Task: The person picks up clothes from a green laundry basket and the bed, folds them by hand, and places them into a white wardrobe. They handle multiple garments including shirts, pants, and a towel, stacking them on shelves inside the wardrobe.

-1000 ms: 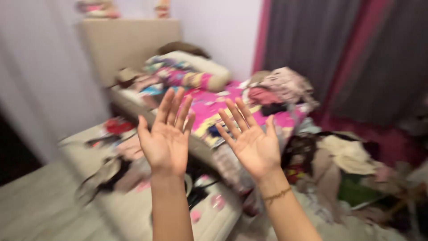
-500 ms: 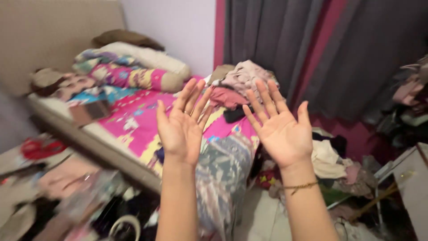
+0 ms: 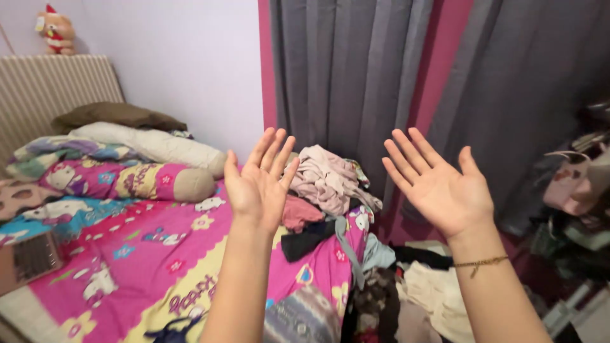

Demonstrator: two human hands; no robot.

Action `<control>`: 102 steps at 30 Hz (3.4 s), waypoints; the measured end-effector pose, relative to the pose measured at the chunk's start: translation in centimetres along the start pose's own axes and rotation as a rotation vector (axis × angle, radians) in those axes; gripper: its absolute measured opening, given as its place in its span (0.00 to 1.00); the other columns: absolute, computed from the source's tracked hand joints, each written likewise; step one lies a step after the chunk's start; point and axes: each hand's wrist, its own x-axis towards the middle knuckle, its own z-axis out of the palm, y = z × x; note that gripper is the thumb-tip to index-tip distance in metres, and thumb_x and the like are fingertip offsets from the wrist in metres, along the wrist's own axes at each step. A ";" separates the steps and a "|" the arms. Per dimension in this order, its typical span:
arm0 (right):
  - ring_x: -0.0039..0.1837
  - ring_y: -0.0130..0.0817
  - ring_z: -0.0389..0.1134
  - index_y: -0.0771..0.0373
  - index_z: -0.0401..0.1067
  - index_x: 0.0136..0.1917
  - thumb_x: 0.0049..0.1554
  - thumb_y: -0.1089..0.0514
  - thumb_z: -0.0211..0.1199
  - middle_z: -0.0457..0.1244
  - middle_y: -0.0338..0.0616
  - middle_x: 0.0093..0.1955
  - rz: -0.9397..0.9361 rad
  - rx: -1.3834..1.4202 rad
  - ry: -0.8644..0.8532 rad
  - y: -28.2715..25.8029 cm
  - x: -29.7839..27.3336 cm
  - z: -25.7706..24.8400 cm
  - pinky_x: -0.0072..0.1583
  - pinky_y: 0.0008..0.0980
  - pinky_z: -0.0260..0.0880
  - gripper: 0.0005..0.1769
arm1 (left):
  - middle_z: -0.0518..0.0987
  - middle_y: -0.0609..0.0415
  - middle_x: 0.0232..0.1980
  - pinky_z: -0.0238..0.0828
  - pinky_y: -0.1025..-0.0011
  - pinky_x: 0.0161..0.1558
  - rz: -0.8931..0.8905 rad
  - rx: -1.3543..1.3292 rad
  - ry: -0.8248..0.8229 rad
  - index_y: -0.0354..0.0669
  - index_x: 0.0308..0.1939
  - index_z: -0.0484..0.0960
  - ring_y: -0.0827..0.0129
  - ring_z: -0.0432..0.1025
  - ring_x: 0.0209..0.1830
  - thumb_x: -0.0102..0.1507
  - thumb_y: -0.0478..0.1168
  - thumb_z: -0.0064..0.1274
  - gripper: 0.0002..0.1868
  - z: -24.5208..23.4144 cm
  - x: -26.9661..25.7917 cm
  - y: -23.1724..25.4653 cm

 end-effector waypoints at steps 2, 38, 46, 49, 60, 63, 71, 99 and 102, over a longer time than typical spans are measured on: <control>0.84 0.57 0.48 0.73 0.52 0.80 0.66 0.30 0.28 0.51 0.62 0.83 -0.002 -0.030 0.013 -1.9 3.3 -3.5 0.80 0.59 0.45 0.49 | 0.67 0.43 0.77 0.53 0.51 0.75 -0.015 -0.038 0.038 0.35 0.72 0.66 0.53 0.60 0.78 0.70 0.63 0.15 0.42 -1.7 4.2 -2.5; 0.49 0.41 0.67 0.71 0.76 0.59 0.55 0.54 0.68 0.68 0.56 0.53 0.479 -1.286 0.325 4.5 50.1 -83.8 0.50 0.40 0.69 0.23 | 0.79 0.45 0.62 0.75 0.55 0.50 -0.046 0.286 0.714 0.45 0.69 0.67 0.51 0.79 0.54 0.63 0.69 0.36 0.40 -50.1 44.7 -34.6; 0.57 0.49 0.72 0.65 0.78 0.56 0.47 0.54 0.67 0.71 0.55 0.51 0.631 -1.956 0.188 6.6 51.6 -88.0 0.61 0.44 0.71 0.24 | 0.79 0.49 0.58 0.77 0.62 0.44 -0.158 0.467 0.905 0.44 0.70 0.67 0.63 0.80 0.46 0.65 0.70 0.45 0.41 -59.2 45.2 -37.0; 0.48 0.46 0.73 0.68 0.82 0.48 0.54 0.54 0.56 0.72 0.53 0.44 0.461 -1.795 0.090 10.5 53.8 -86.4 0.54 0.46 0.71 0.19 | 0.78 0.54 0.51 0.76 0.61 0.41 -0.277 0.569 1.029 0.48 0.66 0.69 0.66 0.76 0.41 0.65 0.71 0.44 0.38 -60.2 45.1 -36.2; 0.56 0.38 0.72 0.63 0.75 0.54 0.51 0.55 0.69 0.71 0.44 0.52 1.178 -0.392 -0.285 12.9 53.3 -56.2 0.61 0.43 0.71 0.18 | 0.85 0.48 0.51 0.74 0.66 0.52 0.614 1.095 0.935 0.33 0.56 0.84 0.64 0.78 0.49 0.62 0.46 0.60 0.23 -51.2 42.7 -13.5; 0.56 0.40 0.70 0.66 0.73 0.63 0.52 0.56 0.72 0.69 0.47 0.56 1.194 -0.432 -0.419 16.2 51.5 -51.2 0.61 0.43 0.71 0.26 | 0.83 0.51 0.53 0.73 0.64 0.54 0.627 0.767 0.779 0.39 0.61 0.78 0.65 0.77 0.51 0.64 0.41 0.53 0.22 -43.8 37.1 -7.1; 0.54 0.33 0.72 0.64 0.72 0.65 0.50 0.53 0.72 0.70 0.40 0.56 1.035 -0.682 -0.763 25.4 46.5 -39.6 0.57 0.36 0.73 0.31 | 0.81 0.51 0.51 0.72 0.64 0.54 0.983 1.022 0.886 0.38 0.58 0.76 0.64 0.74 0.50 0.69 0.36 0.48 0.14 -33.1 19.4 6.5; 0.57 0.47 0.71 0.73 0.67 0.61 0.61 0.65 0.61 0.67 0.56 0.56 1.272 -0.074 -0.179 46.3 50.0 -35.4 0.61 0.49 0.74 0.16 | 0.76 0.48 0.60 0.73 0.41 0.60 -0.274 1.249 1.054 0.48 0.74 0.62 0.48 0.74 0.56 0.49 0.70 0.61 0.56 -44.8 3.8 -1.8; 0.60 0.50 0.70 0.75 0.64 0.65 0.62 0.66 0.62 0.66 0.58 0.59 1.201 0.014 -0.234 47.4 51.1 -38.6 0.64 0.50 0.71 0.21 | 0.79 0.39 0.60 0.76 0.43 0.52 -0.225 1.311 0.894 0.40 0.71 0.71 0.43 0.77 0.54 0.45 0.71 0.66 0.58 -44.9 5.4 -5.9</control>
